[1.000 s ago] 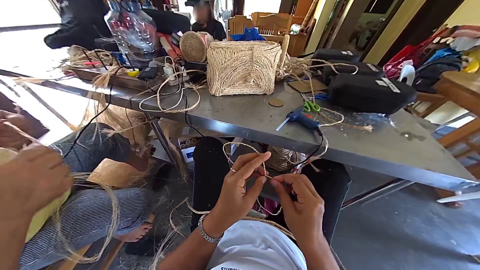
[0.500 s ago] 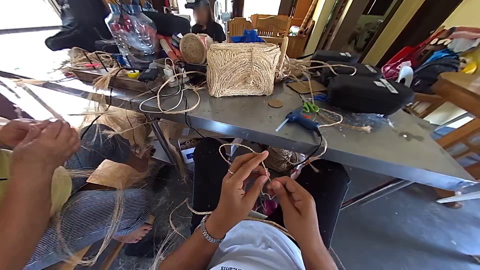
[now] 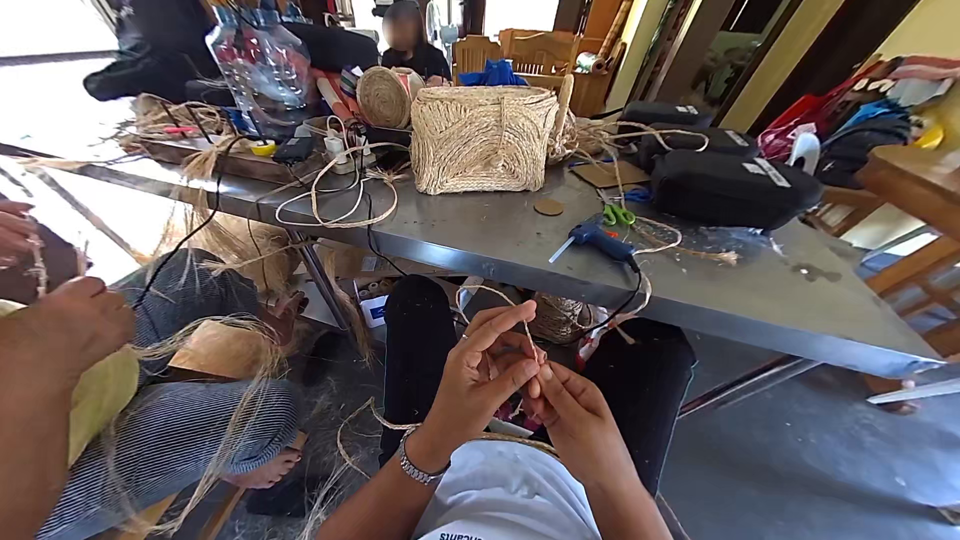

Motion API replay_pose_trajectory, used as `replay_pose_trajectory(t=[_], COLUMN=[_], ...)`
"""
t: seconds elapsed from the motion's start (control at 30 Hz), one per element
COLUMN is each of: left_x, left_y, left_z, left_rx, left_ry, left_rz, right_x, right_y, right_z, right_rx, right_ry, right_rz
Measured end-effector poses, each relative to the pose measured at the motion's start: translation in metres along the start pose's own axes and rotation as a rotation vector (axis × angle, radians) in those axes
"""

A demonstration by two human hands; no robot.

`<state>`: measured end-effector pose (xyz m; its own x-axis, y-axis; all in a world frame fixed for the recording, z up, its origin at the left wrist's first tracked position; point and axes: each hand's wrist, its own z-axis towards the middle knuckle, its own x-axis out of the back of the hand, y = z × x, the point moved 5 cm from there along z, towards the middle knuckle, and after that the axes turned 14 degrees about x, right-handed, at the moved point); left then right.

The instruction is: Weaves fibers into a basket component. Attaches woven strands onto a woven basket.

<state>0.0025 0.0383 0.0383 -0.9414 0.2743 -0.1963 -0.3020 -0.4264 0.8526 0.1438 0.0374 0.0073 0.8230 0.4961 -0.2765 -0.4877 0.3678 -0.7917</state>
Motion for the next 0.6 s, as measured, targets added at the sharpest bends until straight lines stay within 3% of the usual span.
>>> replay_pose_trajectory(t=[0.1,0.2,0.27,0.6], left_x=[0.004,0.011,0.013,0.002], left_y=[-0.003,-0.004,-0.003,-0.004], left_z=[0.001,0.002,0.002,-0.001], left_rx=[0.021,0.026,0.029,0.004], left_ry=[0.043,0.096,0.099,0.026], left_rz=[-0.026,-0.038,-0.032,-0.039], right_x=[0.002,0.01,0.015,0.006], right_y=[-0.003,-0.013,-0.021,-0.022], right_z=[0.002,0.004,0.005,0.004], right_rx=[0.058,0.277,0.397,0.456], right_ry=[-0.005,0.04,0.115,0.081], right_rz=[-0.173,-0.621,-0.741,-0.699])
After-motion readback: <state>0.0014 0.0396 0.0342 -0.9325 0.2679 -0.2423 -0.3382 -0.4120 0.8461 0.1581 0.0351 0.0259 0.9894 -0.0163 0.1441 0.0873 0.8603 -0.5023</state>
